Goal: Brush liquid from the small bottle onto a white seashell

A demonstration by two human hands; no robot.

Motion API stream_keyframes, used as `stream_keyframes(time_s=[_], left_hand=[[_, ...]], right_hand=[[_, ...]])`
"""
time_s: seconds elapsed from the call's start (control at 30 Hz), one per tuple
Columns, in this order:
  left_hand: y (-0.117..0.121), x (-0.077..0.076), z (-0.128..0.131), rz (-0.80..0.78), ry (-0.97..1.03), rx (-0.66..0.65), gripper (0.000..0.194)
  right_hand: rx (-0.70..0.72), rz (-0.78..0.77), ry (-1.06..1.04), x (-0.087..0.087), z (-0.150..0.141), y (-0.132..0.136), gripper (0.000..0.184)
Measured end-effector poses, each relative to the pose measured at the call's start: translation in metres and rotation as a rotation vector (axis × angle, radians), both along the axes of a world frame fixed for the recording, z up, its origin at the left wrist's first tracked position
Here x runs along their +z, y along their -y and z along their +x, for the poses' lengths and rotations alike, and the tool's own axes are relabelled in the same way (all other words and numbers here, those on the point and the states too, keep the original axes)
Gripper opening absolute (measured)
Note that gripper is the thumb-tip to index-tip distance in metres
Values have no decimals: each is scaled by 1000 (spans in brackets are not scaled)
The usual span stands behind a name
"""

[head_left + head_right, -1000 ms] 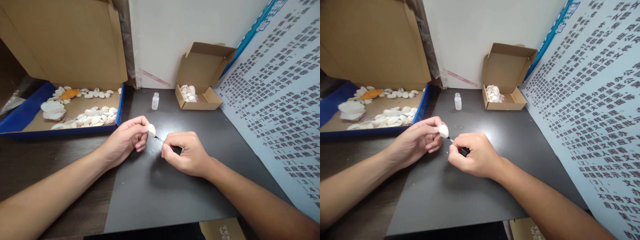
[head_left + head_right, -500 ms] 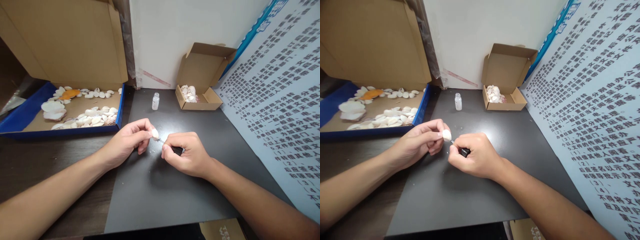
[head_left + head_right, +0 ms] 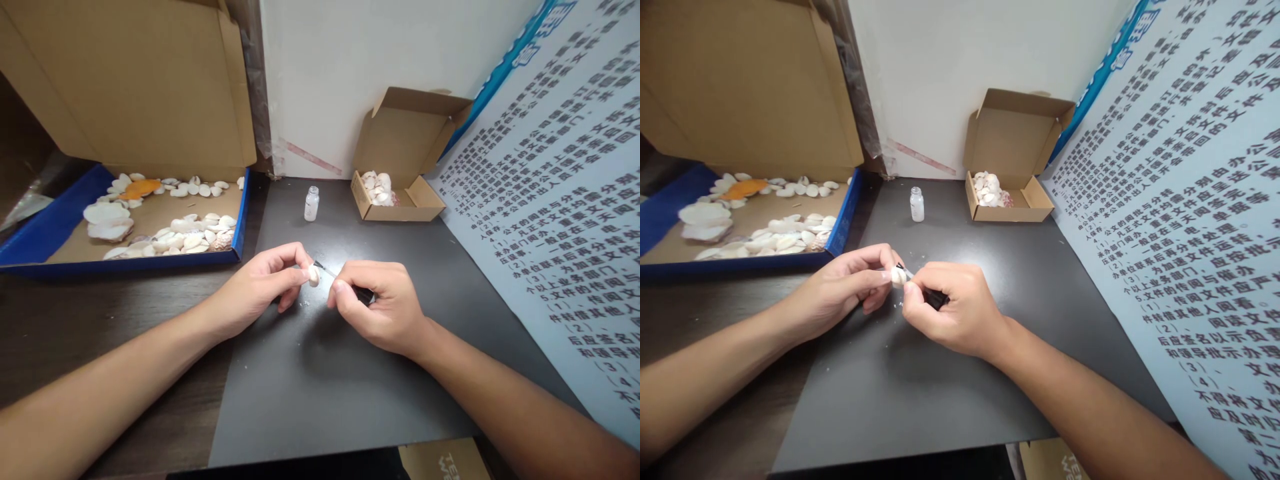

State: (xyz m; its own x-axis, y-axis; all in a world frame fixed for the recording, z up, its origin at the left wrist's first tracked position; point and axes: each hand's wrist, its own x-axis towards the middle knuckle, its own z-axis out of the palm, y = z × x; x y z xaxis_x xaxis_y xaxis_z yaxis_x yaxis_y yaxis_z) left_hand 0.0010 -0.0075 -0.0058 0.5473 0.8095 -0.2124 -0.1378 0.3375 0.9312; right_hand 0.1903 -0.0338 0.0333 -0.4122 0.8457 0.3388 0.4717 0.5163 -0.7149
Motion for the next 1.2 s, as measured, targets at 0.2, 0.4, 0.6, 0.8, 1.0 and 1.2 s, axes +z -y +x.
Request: stream_keyframes(time_s=[0.2,0.4,0.6,0.8,1.0,1.2], left_hand=[[0,-2,-1,-11,15,-4,17],[0,-1,-1,-22,9,12,12],[0,-1,-1,-27,9,26,13],[0,-1,-1,-40,5,35,12],[0,3,0,-50,15,24,11],[0,4,1,-82,34,26,9]], right_hand=[[22,-4,-16,2,1,-1,30],[52,-85,39,-1,1,0,32],[33,-50,-10,-1,1,-2,35],[97,-33,-46,-2,0,-2,32],[45,-34,-34,-2,1,-2,35],[73,-33,-43,-2,-1,-2,33]])
